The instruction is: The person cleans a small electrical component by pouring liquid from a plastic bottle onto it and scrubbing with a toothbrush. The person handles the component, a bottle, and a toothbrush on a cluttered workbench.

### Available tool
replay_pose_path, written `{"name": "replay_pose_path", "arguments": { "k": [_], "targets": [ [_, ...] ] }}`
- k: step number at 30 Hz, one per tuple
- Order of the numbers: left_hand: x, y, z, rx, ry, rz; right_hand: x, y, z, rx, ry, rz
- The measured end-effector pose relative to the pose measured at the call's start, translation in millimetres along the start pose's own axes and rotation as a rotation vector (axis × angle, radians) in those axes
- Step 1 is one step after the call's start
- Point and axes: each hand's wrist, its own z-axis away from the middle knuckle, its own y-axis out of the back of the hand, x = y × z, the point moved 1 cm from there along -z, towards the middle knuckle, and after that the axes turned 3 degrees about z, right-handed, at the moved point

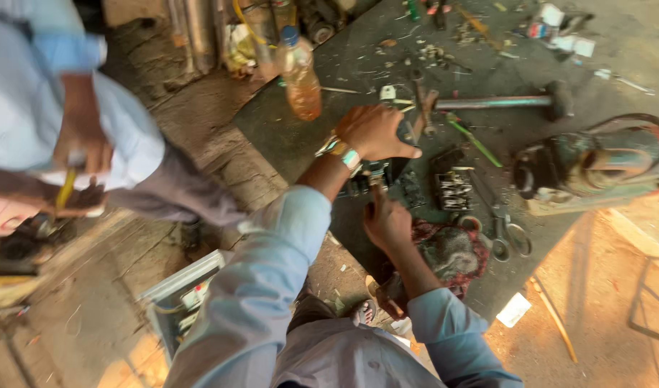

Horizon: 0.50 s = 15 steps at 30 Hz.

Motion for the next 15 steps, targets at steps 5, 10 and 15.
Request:
{"name": "replay_pose_path", "arguments": {
  "k": [5,10,15],
  "targets": [
    [2.1,1.7,10.0,0.057,0.039,0.040,2.3,-4.4,2.8,-0.077,-0.046,0.023],
    [13.2,21.5,12.9,0.043,0.044,0.027,-18.9,20.2,8.9,-0.026,-0.029,-0.039],
    [22.7,29.6,19.8,0.038,0.058,0.025,-30.9,32.6,9.4,-0.093,-0.063,-0.056]
  ]
}}
